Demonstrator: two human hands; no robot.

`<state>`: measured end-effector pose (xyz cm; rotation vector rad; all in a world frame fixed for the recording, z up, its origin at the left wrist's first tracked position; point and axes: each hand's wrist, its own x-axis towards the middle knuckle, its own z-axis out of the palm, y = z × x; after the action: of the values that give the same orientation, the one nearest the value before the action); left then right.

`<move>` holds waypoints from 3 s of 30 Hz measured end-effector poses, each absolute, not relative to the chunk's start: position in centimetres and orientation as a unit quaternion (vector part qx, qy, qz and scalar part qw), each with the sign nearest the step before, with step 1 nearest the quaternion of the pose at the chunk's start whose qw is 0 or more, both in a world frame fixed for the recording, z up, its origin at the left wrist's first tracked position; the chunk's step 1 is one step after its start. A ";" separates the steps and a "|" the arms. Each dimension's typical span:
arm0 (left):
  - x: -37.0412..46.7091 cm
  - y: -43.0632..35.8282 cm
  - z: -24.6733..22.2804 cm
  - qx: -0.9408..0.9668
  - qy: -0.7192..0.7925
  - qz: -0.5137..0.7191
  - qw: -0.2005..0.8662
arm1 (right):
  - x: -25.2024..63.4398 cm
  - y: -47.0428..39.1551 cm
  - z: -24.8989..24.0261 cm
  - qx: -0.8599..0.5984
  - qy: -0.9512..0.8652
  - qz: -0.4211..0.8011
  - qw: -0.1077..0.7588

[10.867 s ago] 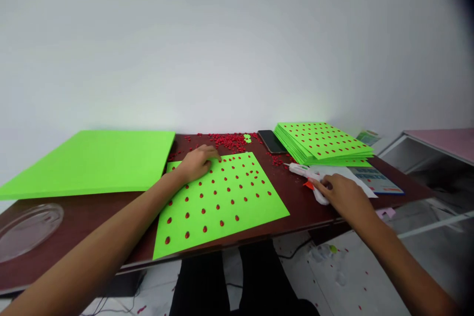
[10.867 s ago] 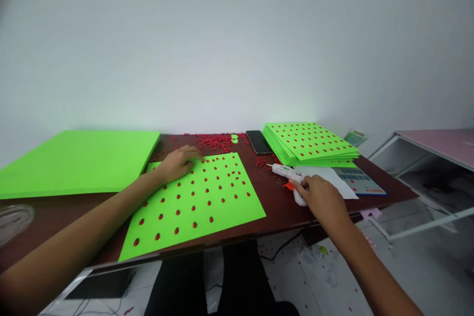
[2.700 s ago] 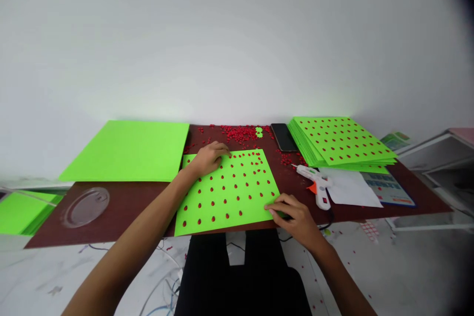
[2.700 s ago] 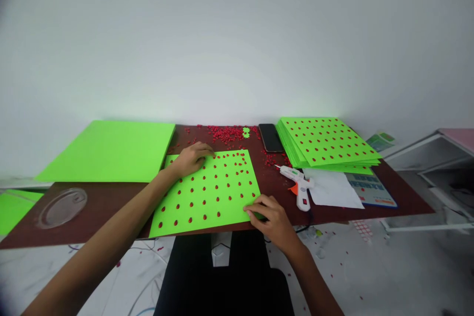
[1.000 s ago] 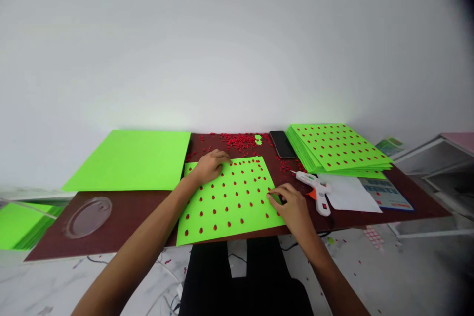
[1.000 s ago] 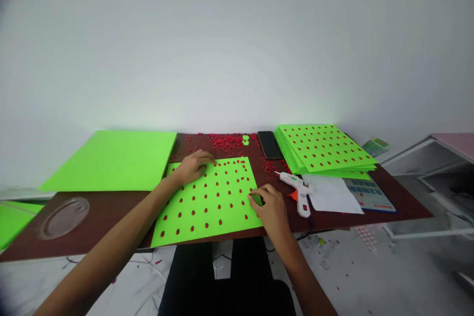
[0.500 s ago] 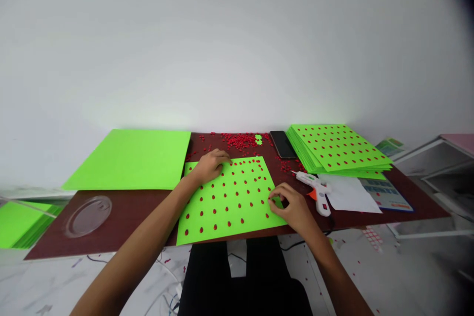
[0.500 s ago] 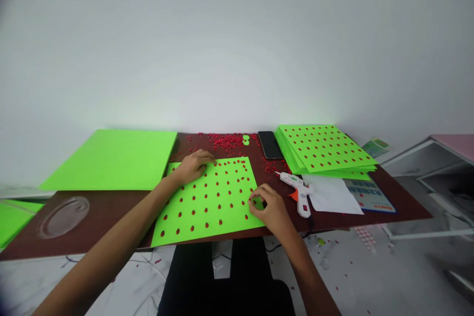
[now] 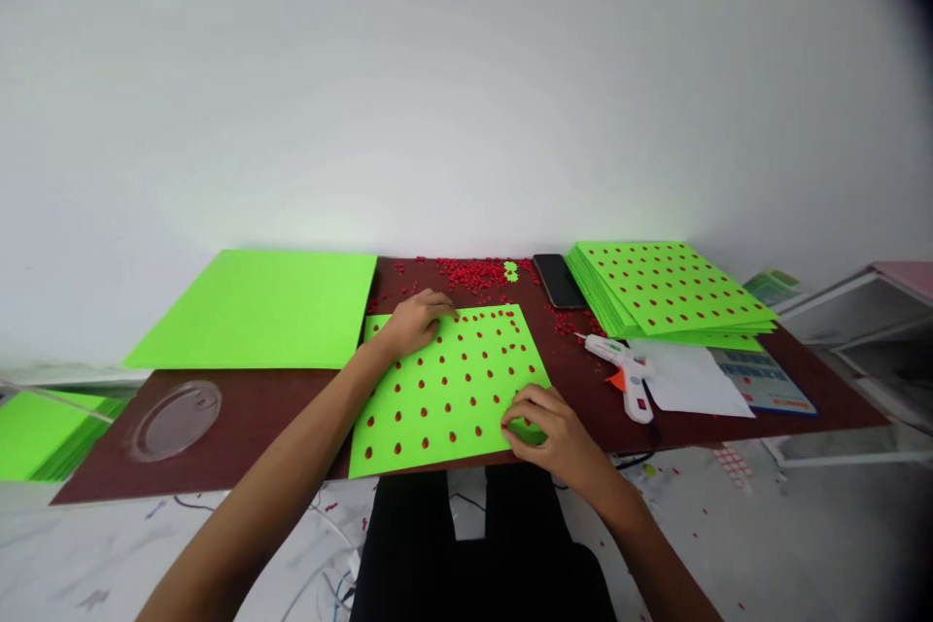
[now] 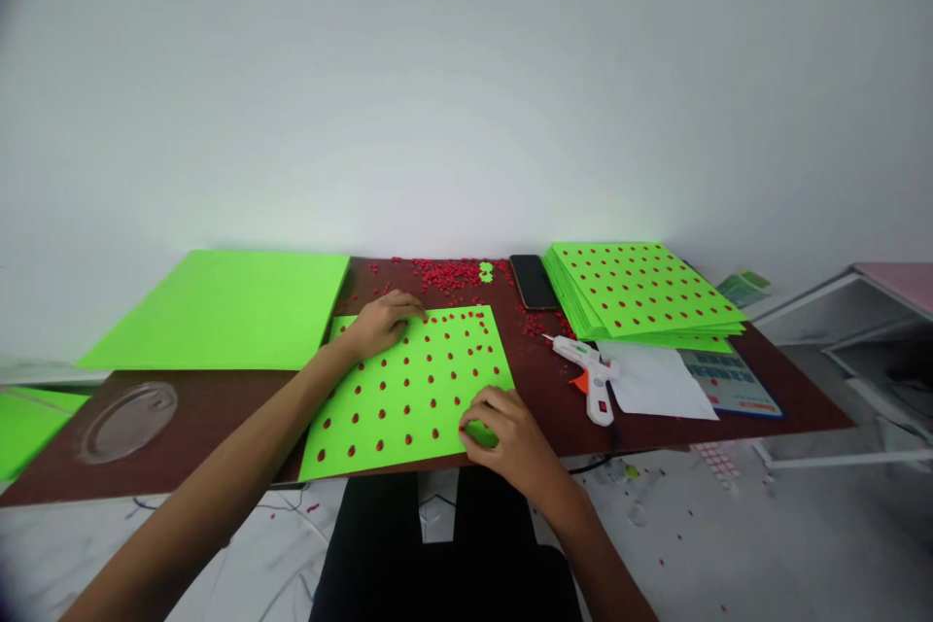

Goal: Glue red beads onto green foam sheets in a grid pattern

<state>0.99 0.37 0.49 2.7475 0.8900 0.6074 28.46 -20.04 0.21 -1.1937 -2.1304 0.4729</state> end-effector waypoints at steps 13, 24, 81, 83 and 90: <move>1.0 0.6 0.3 0.928 0.294 0.208 0.098 | 29.1 -20.9 0.1 -0.453 -0.820 0.137 0.323; 1.0 0.6 0.2 0.928 0.294 0.208 0.099 | 29.1 -21.5 0.1 -0.476 -0.783 0.140 0.375; 0.6 0.3 0.4 0.926 0.285 0.223 0.103 | 31.4 -5.2 -1.0 -0.545 -0.794 0.042 0.266; 0.6 0.3 0.4 0.926 0.285 0.223 0.103 | 31.0 -5.3 -1.1 -0.544 -0.794 0.046 0.266; 0.6 0.3 0.4 0.927 0.285 0.222 0.104 | 31.7 -6.4 -0.4 -0.561 -0.734 0.073 0.375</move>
<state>0.60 0.33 0.38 2.7333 0.8413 0.6544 31.72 -6.44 -0.38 -1.4373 -1.8793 0.1871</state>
